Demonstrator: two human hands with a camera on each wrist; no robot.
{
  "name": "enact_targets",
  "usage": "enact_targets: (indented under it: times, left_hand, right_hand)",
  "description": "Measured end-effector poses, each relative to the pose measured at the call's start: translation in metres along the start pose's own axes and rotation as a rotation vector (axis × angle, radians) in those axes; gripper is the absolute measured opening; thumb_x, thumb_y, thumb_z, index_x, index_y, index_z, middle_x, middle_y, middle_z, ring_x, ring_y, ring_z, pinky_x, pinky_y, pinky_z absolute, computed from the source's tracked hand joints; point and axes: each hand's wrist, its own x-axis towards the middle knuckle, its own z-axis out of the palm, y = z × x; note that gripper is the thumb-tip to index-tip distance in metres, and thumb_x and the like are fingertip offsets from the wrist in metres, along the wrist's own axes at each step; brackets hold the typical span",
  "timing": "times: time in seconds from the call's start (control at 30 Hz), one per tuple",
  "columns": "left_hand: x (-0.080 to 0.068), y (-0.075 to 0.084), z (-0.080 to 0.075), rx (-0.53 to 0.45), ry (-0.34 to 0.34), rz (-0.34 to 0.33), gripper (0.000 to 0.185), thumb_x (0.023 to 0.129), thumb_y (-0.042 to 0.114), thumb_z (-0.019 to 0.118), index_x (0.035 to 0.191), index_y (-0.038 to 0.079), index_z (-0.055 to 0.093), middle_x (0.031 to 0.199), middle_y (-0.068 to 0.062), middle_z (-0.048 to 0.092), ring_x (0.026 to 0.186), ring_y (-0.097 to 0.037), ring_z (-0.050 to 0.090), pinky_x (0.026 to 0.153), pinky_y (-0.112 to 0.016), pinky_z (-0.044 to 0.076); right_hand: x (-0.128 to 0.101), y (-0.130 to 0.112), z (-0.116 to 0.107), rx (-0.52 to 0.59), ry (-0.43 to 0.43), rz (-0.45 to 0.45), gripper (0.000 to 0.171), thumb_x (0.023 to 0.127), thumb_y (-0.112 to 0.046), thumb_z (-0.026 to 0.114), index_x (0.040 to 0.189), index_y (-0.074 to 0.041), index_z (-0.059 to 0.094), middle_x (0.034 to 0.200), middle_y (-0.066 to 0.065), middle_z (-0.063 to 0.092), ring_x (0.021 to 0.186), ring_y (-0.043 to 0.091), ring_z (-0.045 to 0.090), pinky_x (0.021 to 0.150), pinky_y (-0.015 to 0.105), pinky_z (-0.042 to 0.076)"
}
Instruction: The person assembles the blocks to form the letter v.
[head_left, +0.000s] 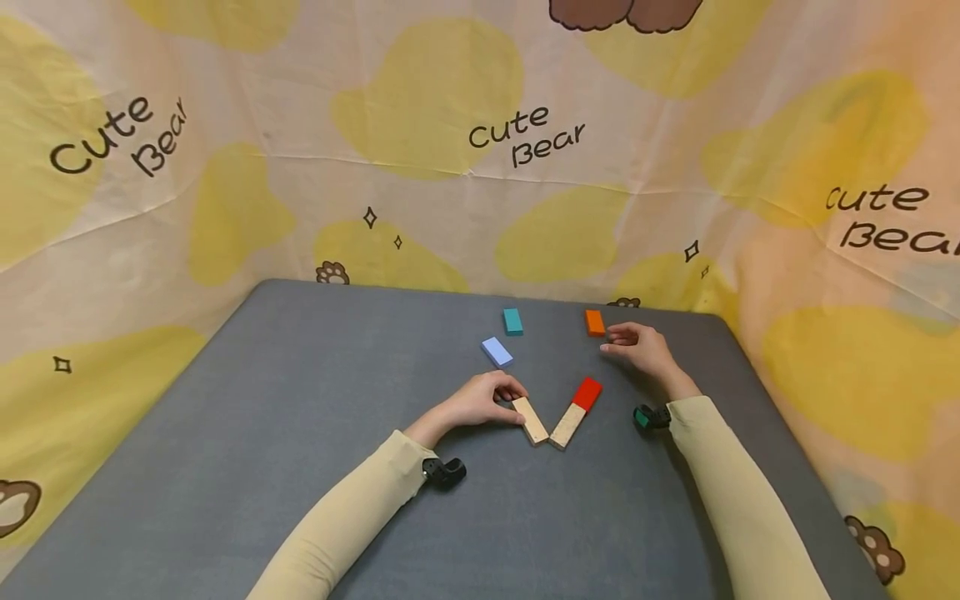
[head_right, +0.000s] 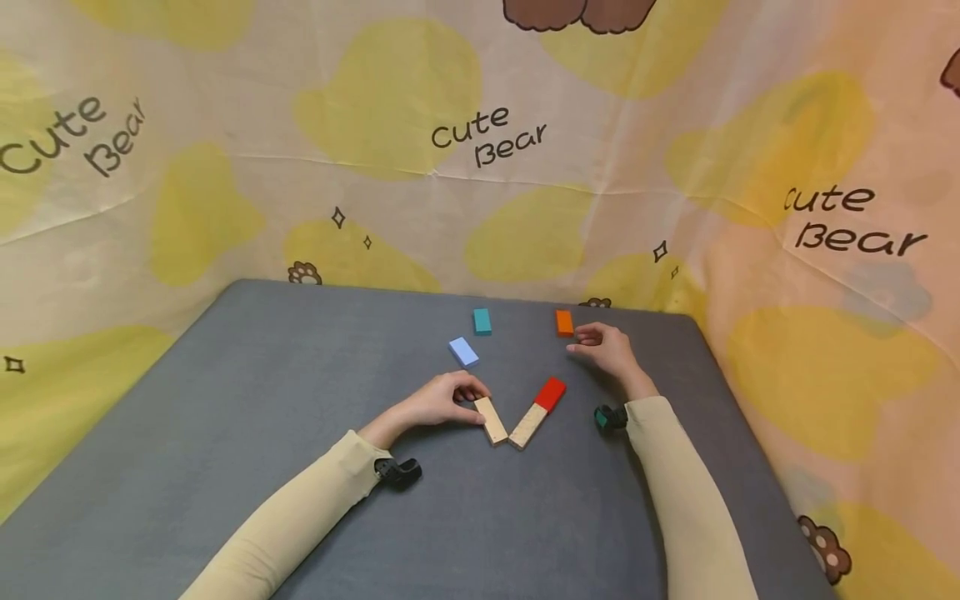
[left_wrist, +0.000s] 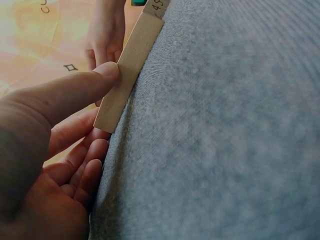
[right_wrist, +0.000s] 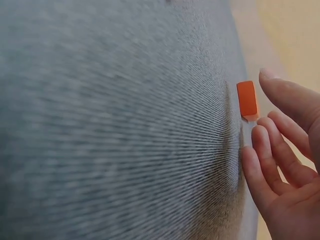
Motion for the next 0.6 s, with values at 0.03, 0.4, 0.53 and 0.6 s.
enact_targets:
  times: [0.03,0.4,0.53,0.6]
  left_hand:
    - [0.000,0.000,0.000,-0.002,-0.001,-0.001,0.036,0.078,0.030,0.078,0.110,0.016,0.068,0.100,0.002,0.063,0.091,-0.008,0.056,0.081,-0.022,0.047]
    - [-0.001,0.001,0.000,-0.003,-0.005,-0.012,0.036,0.078,0.029,0.079,0.110,0.016,0.068,0.100,0.002,0.063,0.091,-0.008,0.056,0.081,-0.022,0.046]
    - [-0.002,0.000,0.000,-0.001,0.005,-0.003,0.036,0.078,0.029,0.079,0.110,0.016,0.068,0.101,0.002,0.063,0.091,-0.008,0.056,0.081,-0.022,0.047]
    - [-0.002,0.000,0.001,0.001,0.006,-0.003,0.036,0.078,0.029,0.079,0.110,0.016,0.068,0.101,0.002,0.063,0.091,-0.008,0.056,0.081,-0.022,0.047]
  right_hand:
    - [0.002,0.001,0.000,0.001,0.002,0.001,0.054,0.085,-0.033,0.070,0.127,-0.002,0.057,0.121,0.021,0.061,0.110,0.034,0.058,0.095,0.046,0.046]
    - [0.019,0.002,-0.001,0.014,0.005,0.009,0.056,0.086,-0.031,0.070,0.129,-0.001,0.054,0.125,0.023,0.058,0.113,0.036,0.056,0.097,0.048,0.044]
    - [0.025,0.001,-0.001,0.021,0.001,0.015,0.054,0.086,-0.028,0.070,0.129,0.000,0.054,0.125,0.023,0.058,0.114,0.037,0.056,0.097,0.049,0.044]
    - [0.028,0.001,-0.001,0.025,-0.006,0.021,0.054,0.086,-0.027,0.071,0.130,0.000,0.053,0.126,0.024,0.057,0.114,0.037,0.055,0.097,0.049,0.044]
